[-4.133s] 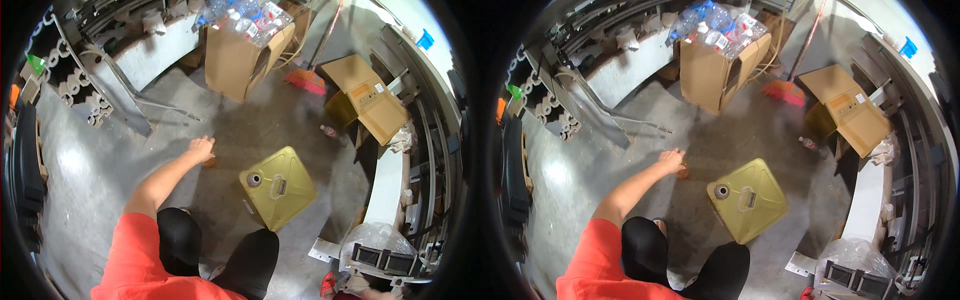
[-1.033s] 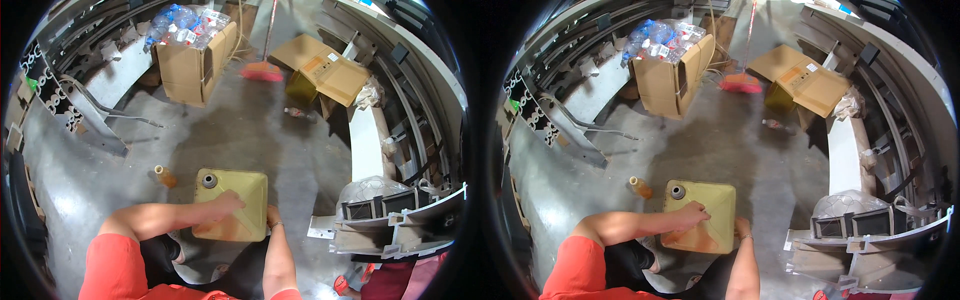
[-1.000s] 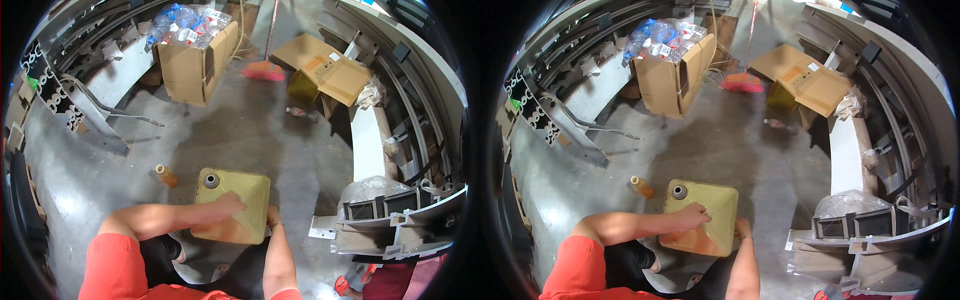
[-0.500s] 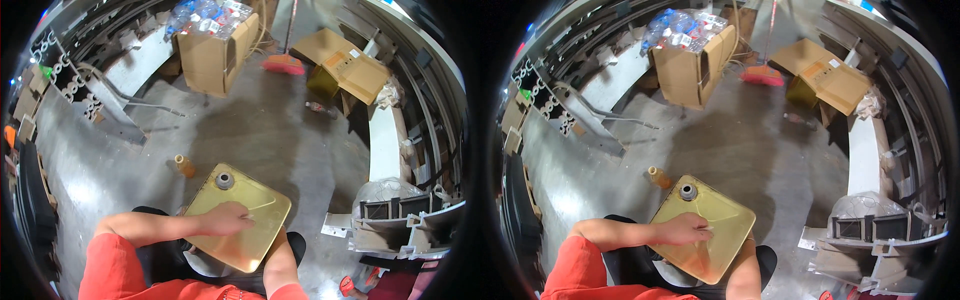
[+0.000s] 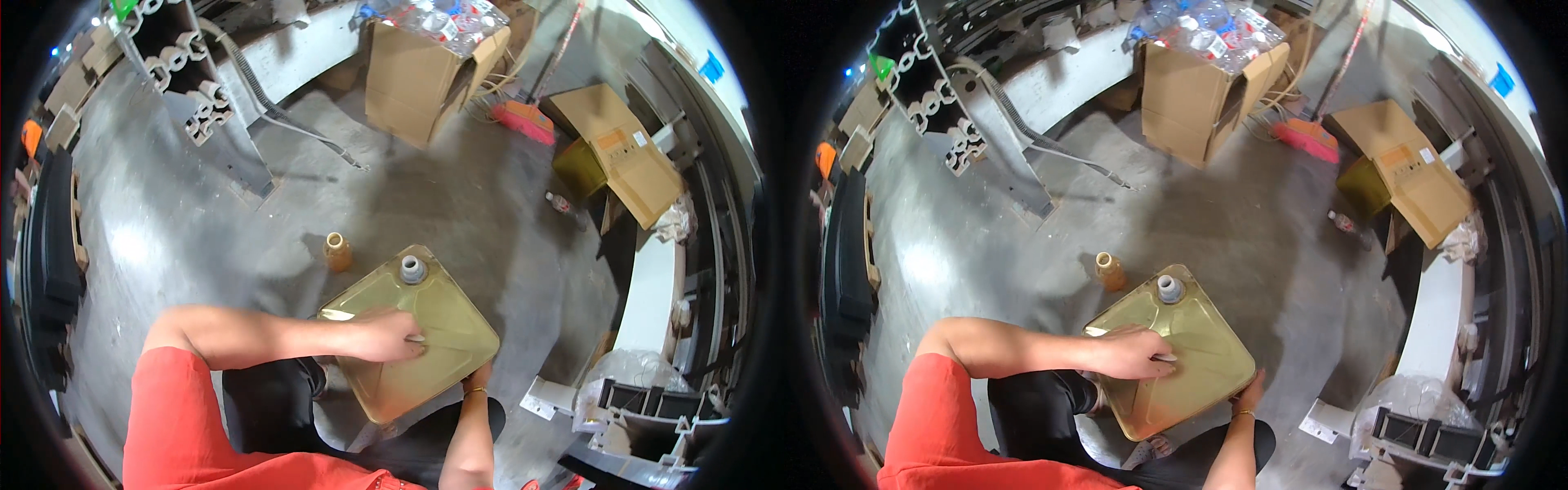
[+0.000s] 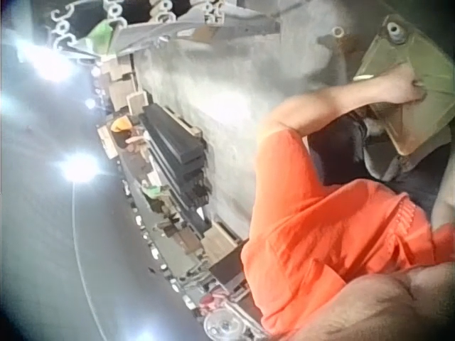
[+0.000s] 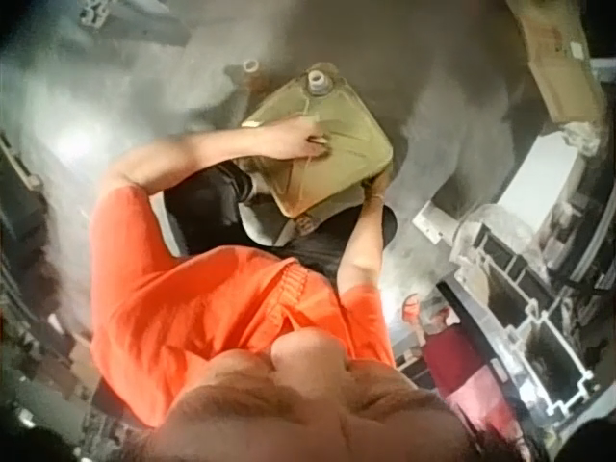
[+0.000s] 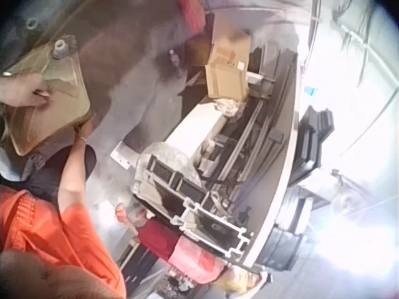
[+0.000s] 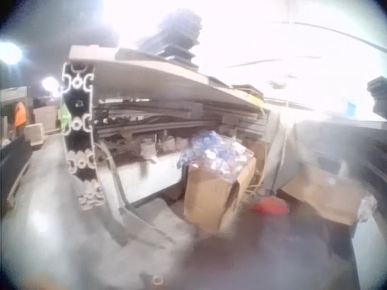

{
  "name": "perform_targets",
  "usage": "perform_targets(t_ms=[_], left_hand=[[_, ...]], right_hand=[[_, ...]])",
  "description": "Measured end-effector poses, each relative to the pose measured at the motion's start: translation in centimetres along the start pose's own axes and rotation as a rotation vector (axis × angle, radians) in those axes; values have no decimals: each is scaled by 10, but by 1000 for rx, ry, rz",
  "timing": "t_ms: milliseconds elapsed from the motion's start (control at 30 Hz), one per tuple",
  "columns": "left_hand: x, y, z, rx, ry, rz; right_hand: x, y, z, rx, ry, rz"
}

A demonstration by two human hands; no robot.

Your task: The person wipes black panels on a workbench with a cloth, refills a small bottle from a metal container on the floor, and applies liquid to the panels using the cloth and a small block.

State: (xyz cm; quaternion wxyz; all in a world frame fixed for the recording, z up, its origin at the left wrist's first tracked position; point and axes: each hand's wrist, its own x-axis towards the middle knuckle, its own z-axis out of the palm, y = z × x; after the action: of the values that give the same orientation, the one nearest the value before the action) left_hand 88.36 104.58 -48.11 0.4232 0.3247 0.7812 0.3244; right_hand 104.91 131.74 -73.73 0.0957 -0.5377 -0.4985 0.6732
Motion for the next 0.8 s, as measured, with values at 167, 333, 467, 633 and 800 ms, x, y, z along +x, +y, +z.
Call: perform_targets(t_ms=[167, 333, 467, 633, 800], left_hand=[[11, -29, -4, 36, -8, -27], [13, -46, -10, -11, 31, -17], [13, -56, -9, -38, 45, 5], [30, -76, -7, -75, 113, 16], [26, -81, -15, -50, 176, -11]], right_hand=[[5, -8, -7, -27, 100, 120], [4, -10, -7, -179, 74, 136], [1, -17, 2, -262, 93, 132], [26, 17, -13, -237, 131, 103], [0, 3, 18, -201, 119, 162]])
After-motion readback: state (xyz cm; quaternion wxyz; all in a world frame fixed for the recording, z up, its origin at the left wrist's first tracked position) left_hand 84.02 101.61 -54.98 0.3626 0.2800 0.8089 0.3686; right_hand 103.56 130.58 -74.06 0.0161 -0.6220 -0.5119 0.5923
